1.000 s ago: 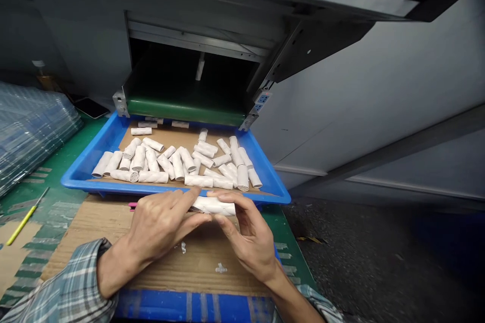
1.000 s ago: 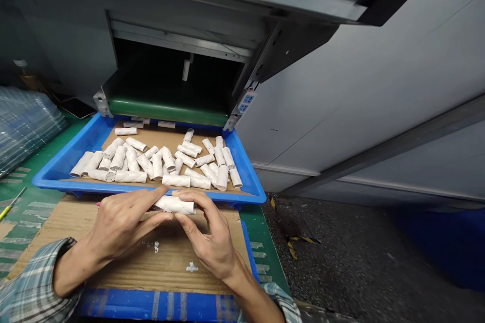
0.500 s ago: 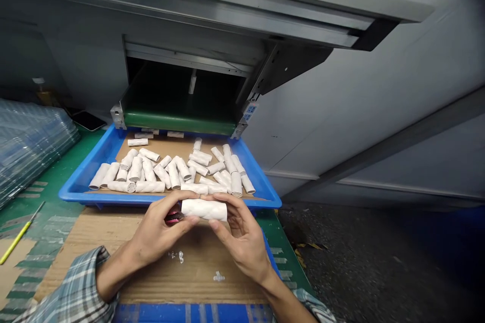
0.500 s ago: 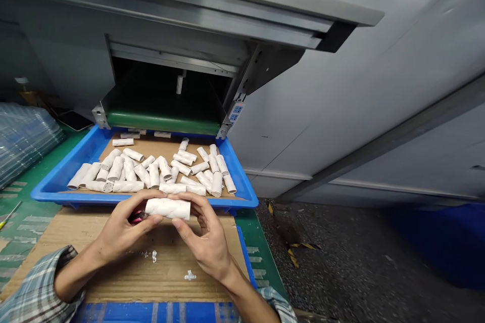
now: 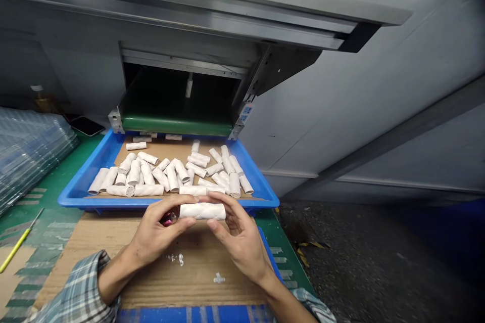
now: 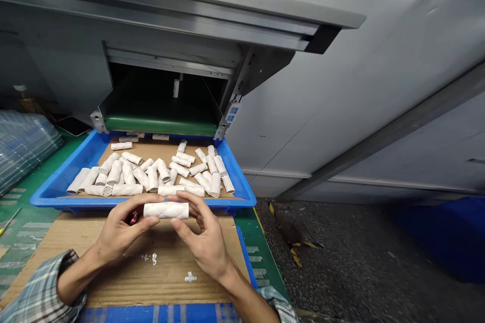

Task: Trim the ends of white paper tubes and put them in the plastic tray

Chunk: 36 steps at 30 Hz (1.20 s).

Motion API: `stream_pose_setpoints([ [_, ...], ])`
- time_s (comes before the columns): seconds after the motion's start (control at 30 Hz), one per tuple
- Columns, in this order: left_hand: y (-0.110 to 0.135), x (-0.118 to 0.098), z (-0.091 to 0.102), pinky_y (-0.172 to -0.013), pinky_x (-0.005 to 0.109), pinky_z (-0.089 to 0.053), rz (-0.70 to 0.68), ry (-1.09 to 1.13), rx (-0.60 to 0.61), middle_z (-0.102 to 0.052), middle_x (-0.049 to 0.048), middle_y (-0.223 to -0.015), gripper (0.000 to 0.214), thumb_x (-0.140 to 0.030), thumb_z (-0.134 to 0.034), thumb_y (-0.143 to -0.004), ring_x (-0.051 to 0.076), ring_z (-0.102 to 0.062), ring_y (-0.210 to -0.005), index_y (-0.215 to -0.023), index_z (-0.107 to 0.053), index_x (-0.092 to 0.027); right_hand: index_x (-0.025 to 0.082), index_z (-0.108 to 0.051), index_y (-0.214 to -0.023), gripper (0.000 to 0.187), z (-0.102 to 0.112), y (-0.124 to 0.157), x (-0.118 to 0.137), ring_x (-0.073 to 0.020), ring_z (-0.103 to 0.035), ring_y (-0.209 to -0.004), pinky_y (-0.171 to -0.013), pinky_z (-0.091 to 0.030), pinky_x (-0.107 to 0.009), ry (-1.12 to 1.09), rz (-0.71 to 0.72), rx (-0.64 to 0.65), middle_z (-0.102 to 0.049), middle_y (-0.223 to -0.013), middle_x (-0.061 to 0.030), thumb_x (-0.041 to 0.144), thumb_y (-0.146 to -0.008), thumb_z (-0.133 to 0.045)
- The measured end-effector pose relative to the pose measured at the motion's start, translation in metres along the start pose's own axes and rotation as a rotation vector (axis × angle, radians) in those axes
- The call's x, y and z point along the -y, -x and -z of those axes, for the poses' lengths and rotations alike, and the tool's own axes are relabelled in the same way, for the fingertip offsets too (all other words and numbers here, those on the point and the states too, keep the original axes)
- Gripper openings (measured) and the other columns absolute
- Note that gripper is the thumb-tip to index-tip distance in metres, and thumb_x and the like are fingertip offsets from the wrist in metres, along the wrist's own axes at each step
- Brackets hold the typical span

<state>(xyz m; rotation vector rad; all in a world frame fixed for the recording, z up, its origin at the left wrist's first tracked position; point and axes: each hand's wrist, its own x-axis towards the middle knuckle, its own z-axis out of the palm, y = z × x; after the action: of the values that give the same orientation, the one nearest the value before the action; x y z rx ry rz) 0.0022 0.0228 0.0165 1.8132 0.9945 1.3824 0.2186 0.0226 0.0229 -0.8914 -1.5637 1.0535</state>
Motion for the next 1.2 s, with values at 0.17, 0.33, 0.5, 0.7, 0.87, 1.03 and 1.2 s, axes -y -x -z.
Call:
stream_pose_setpoints([
  [0.17, -0.0006, 0.0032, 0.0001, -0.076, 0.029, -0.06, 0.045, 0.0, 0.026, -0.082, 0.0088, -0.111, 0.031, -0.044, -0.072, -0.1, 0.02, -0.076, -0.088, -0.12, -0.078, -0.022, 0.024, -0.074, -0.122, 0.031, 0.0005, 0.0, 0.0006, -0.0259, -0.08, -0.106, -0.094, -0.068, -0.035, 0.005, 0.01, 0.012, -0.081, -0.117, -0.0082, 0.045, -0.099, -0.077],
  [0.33, -0.0007, 0.0043, -0.0004, -0.084, 0.032, -0.062, -0.001, -0.003, 0.029, -0.082, 0.01, -0.114, 0.029, -0.041, -0.073, -0.099, 0.023, -0.077, -0.099, -0.12, -0.078, -0.022, 0.025, -0.073, -0.129, 0.037, 0.0032, -0.002, 0.0027, -0.0272, -0.079, -0.11, -0.095, -0.068, -0.035, 0.04, 0.015, 0.041, -0.08, -0.125, -0.009, 0.049, -0.101, -0.072],
  [0.5, -0.0014, 0.0013, -0.0004, -0.075, 0.03, -0.06, 0.077, 0.002, 0.047, -0.08, 0.0113, -0.118, 0.034, -0.041, -0.073, -0.098, 0.022, -0.075, -0.089, -0.125, -0.076, -0.021, 0.023, -0.073, -0.125, 0.032, 0.0022, -0.0008, -0.0001, -0.0265, -0.079, -0.111, -0.097, -0.066, -0.034, 0.065, 0.033, 0.016, -0.079, -0.122, -0.0097, 0.044, -0.102, -0.071],
  [0.7, -0.0016, 0.0037, -0.0012, -0.072, 0.027, -0.057, 0.078, 0.044, 0.047, -0.079, 0.0097, -0.115, 0.032, -0.04, -0.072, -0.098, 0.02, -0.072, -0.088, -0.123, -0.074, -0.02, 0.027, -0.064, -0.139, 0.038, -0.001, 0.0015, -0.0045, -0.0245, -0.072, -0.127, -0.11, -0.06, -0.036, 0.007, 0.082, 0.021, -0.075, -0.135, -0.0092, 0.032, -0.102, -0.071],
  [0.87, -0.0002, 0.0047, -0.0011, -0.066, 0.027, -0.055, 0.059, -0.013, 0.031, -0.079, 0.009, -0.111, 0.031, -0.04, -0.071, -0.099, 0.018, -0.069, -0.078, -0.123, -0.075, -0.021, 0.025, -0.066, -0.137, 0.041, 0.0008, -0.0011, -0.0014, -0.026, -0.077, -0.117, -0.104, -0.064, -0.038, -0.011, -0.017, 0.018, -0.078, -0.129, -0.0107, 0.042, -0.101, -0.074],
  [1.03, 0.0, 0.0031, 0.0011, -0.061, 0.026, -0.053, 0.083, -0.031, 0.034, -0.079, 0.0088, -0.109, 0.032, -0.04, -0.07, -0.099, 0.015, -0.062, -0.067, -0.123, -0.075, -0.02, 0.026, -0.069, -0.133, 0.037, 0.0001, -0.0002, -0.0017, -0.0255, -0.076, -0.121, -0.108, -0.062, -0.038, -0.01, 0.029, 0.011, -0.078, -0.129, -0.0089, 0.039, -0.1, -0.076],
  [1.2, -0.0004, 0.0036, 0.0019, -0.069, 0.028, -0.056, 0.104, 0.018, 0.057, -0.078, 0.0097, -0.116, 0.033, -0.042, -0.069, -0.1, 0.019, -0.069, -0.083, -0.125, -0.073, -0.021, 0.027, -0.068, -0.134, 0.036, -0.0007, 0.0012, -0.0047, -0.0248, -0.074, -0.124, -0.109, -0.061, -0.037, 0.005, 0.062, 0.018, -0.078, -0.13, -0.0082, 0.032, -0.099, -0.076],
])
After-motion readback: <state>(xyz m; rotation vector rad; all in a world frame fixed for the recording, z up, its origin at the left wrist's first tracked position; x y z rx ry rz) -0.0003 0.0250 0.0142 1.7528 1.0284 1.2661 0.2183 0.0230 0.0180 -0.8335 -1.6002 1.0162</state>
